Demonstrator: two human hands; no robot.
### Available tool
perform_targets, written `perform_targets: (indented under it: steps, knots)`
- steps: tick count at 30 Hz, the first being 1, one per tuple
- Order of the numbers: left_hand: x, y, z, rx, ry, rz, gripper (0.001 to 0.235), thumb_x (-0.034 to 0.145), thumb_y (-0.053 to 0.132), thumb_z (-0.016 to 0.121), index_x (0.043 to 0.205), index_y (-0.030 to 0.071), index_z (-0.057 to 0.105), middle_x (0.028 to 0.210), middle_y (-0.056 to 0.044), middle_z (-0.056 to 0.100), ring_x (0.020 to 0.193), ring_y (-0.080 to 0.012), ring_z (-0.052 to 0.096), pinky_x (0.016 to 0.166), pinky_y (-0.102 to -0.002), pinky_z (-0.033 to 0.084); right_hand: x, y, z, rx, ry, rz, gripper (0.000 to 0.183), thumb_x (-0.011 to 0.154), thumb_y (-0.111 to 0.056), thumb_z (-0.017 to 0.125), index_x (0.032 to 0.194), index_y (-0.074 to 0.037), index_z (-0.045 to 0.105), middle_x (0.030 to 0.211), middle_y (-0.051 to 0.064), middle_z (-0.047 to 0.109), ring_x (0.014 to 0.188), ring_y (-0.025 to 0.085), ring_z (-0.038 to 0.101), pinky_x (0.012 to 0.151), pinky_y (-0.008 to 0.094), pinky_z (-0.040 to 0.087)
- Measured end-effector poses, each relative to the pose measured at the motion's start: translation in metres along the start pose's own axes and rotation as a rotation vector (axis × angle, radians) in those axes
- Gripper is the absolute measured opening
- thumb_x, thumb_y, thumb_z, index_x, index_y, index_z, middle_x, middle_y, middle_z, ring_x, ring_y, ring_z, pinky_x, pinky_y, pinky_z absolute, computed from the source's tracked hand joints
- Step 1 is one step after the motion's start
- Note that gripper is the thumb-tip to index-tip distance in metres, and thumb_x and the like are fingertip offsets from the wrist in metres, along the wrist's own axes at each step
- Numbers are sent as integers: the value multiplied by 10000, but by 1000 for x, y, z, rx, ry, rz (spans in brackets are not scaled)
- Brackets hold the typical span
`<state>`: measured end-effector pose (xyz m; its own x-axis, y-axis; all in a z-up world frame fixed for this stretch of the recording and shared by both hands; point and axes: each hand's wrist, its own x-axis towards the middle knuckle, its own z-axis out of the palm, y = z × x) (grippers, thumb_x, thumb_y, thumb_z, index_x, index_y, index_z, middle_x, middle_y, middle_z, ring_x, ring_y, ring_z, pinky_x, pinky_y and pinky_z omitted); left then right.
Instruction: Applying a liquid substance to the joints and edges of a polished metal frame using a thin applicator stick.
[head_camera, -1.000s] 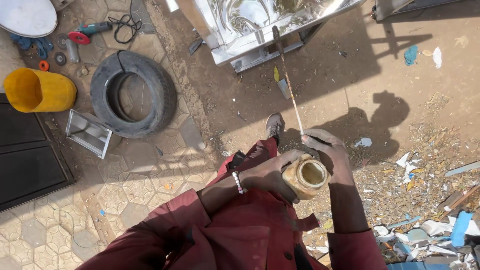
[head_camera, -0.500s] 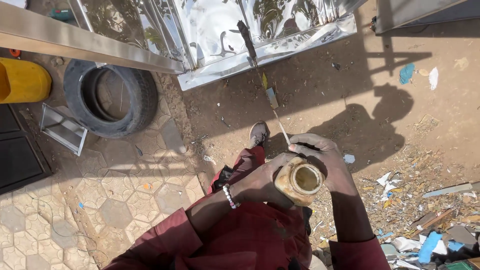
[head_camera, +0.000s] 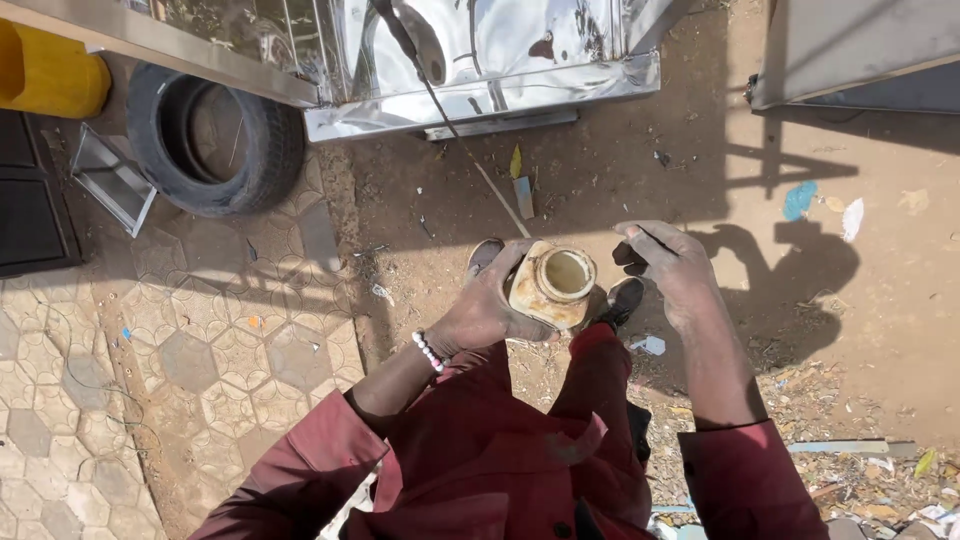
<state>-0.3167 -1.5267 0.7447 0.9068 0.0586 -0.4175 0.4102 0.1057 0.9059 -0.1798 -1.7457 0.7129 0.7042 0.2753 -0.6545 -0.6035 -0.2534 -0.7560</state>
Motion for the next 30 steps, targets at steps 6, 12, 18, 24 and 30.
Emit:
perform_targets:
  steps: [6, 12, 18, 24, 30]
  knots:
    - [15, -2, 138, -71, -124, 29, 1031, 534, 123, 1004, 1420, 44, 483, 1270, -202, 594, 1267, -391, 562, 1152, -530, 443, -2, 5, -124, -50, 10, 22, 216, 1032, -226, 683, 1150, -54, 738, 864, 132, 689, 836, 217, 720, 808, 343, 613]
    - [55, -79, 284, -117, -393, 260, 972, 762, 452, 837, 1535, 92, 369, 1482, -93, 483, 1416, -298, 482, 1255, -467, 361, -1, 1, -266, -25, 180, 171, 92, 973, -162, 698, 1008, -81, 671, 1218, 46, 715, 930, 158, 705, 866, 291, 618]
    - [141, 16, 307, -193, -370, 85, 974, 601, 208, 937, 1461, 116, 489, 1319, -10, 603, 1195, -158, 582, 1055, -299, 486, 19, 43, -353, 139, 381, 159, 167, 1022, -106, 629, 1167, -58, 698, 847, 25, 642, 619, 41, 474, 514, 160, 328]
    - [280, 89, 240, 161, -97, 105, 996, 557, 344, 970, 1381, 56, 489, 1290, -96, 638, 1172, -243, 655, 1014, -357, 568, 60, -9, -288, -181, 235, 260, 234, 1029, -161, 682, 1255, -109, 710, 960, 46, 758, 869, 146, 731, 812, 291, 621]
    - [399, 176, 154, 214, 278, 390, 349, 603, 440, 910, 668, 124, 779, 677, 21, 842, 728, -73, 822, 569, -182, 621, 174, -86, -186, -624, 25, 176, 274, 1004, -257, 612, 1203, -246, 801, 824, 35, 740, 521, 136, 455, 523, 347, 445]
